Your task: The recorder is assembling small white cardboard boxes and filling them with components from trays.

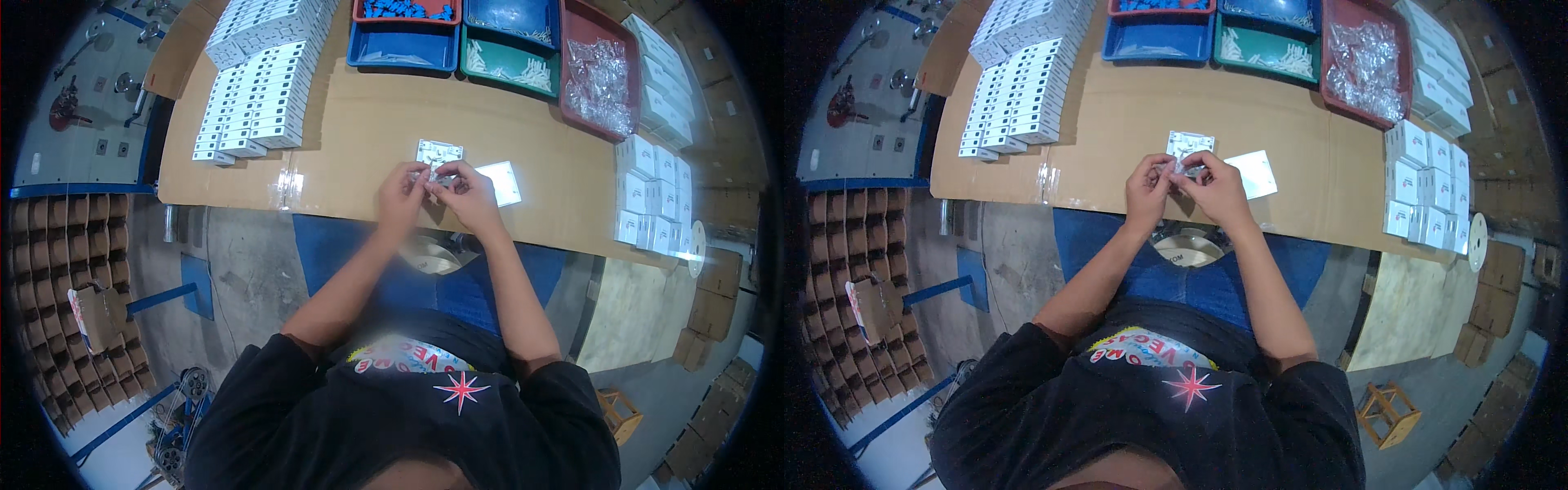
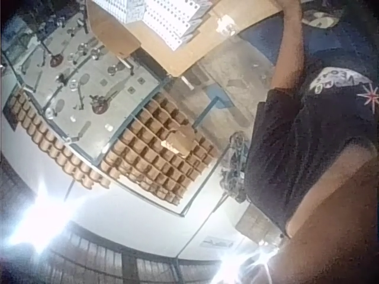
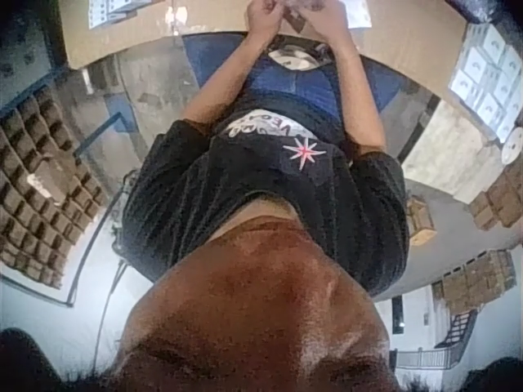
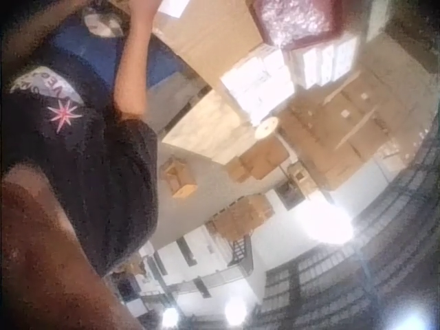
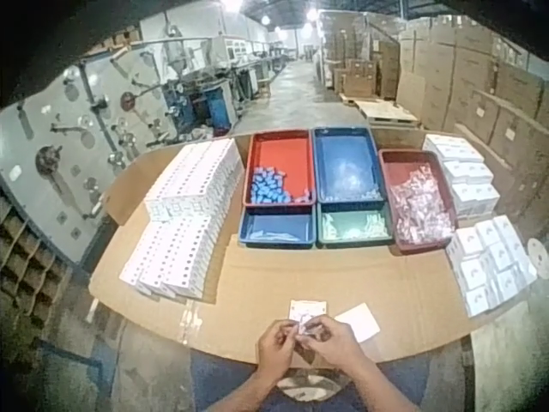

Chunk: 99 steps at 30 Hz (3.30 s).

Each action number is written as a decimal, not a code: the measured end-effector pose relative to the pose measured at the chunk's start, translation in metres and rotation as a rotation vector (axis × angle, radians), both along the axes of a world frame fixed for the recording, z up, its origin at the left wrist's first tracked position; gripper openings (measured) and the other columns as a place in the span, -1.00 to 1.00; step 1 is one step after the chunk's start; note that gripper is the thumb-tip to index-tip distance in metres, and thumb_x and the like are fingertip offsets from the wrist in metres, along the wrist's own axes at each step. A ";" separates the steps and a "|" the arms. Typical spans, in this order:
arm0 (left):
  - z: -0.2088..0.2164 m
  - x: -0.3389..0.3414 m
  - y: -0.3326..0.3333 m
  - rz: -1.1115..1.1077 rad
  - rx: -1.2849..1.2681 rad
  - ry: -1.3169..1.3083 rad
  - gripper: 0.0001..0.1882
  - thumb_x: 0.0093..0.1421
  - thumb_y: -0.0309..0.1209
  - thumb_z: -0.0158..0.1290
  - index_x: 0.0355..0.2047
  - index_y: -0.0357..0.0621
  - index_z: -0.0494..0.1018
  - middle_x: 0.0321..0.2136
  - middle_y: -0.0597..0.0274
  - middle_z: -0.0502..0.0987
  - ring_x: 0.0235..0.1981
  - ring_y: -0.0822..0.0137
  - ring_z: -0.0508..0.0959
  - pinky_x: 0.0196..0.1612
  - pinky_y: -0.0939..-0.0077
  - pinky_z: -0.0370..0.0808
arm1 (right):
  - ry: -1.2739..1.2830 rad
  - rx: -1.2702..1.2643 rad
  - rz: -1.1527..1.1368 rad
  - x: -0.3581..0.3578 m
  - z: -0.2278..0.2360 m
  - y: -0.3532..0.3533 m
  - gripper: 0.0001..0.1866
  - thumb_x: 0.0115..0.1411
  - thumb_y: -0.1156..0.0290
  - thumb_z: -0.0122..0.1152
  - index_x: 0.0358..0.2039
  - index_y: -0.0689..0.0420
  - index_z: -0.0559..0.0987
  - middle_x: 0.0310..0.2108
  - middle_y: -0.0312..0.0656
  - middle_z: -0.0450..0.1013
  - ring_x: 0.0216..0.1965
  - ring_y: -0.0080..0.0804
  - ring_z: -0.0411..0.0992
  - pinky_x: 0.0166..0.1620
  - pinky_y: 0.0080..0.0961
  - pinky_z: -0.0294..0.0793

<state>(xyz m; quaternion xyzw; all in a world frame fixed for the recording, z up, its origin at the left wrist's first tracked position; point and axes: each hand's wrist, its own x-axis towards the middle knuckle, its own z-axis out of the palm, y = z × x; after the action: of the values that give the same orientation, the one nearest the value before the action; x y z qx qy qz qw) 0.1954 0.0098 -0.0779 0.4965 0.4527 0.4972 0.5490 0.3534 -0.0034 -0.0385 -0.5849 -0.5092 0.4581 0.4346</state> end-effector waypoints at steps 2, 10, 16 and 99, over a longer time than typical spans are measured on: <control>-0.001 0.000 0.001 0.019 -0.007 -0.041 -0.84 0.41 -0.47 0.09 -0.06 -0.27 0.50 -0.35 0.24 0.58 -0.40 0.51 0.59 -0.39 0.62 0.54 | -0.065 -0.017 0.058 0.001 0.008 -0.001 -0.71 0.09 0.34 0.54 -0.23 0.18 0.67 -0.63 -0.40 0.42 -0.58 -0.71 0.31 -0.49 -0.65 0.30; -0.001 -0.001 0.004 -0.019 -0.077 -0.149 -0.82 0.43 -0.47 0.06 -0.01 -0.25 0.46 -0.29 0.21 0.59 -0.36 0.48 0.60 -0.32 0.59 0.56 | 0.064 0.069 0.008 0.002 -0.022 0.002 -0.78 0.16 0.40 0.45 -0.20 0.18 0.68 -0.52 -0.33 0.52 -0.51 -0.68 0.40 -0.41 -0.65 0.38; 0.005 -0.001 0.005 -0.020 -0.054 -0.156 -0.80 0.45 -0.43 0.02 0.01 -0.24 0.45 -0.18 0.18 0.62 -0.21 0.46 0.59 -0.23 0.54 0.57 | 0.048 -0.025 0.148 0.010 -0.017 0.003 -0.88 0.29 0.49 0.31 -0.18 0.21 0.66 -0.28 -0.29 0.55 -0.32 -0.58 0.51 -0.23 -0.61 0.48; -0.009 -0.005 0.008 0.071 -0.164 -0.120 -0.78 0.42 -0.29 0.13 -0.14 -0.22 0.58 -0.44 0.45 0.53 -0.52 0.64 0.40 -0.50 0.73 0.30 | 0.154 0.034 -0.042 0.003 0.001 0.008 -0.84 0.25 0.50 0.35 -0.17 0.23 0.63 -0.40 -0.35 0.57 -0.45 -0.75 0.38 -0.38 -0.71 0.35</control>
<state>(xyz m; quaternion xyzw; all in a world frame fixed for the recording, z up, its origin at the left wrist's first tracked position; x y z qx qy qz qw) 0.1908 0.0179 -0.0870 0.4028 0.4754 0.5066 0.5959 0.3568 0.0048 -0.0373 -0.5511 -0.4693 0.4840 0.4918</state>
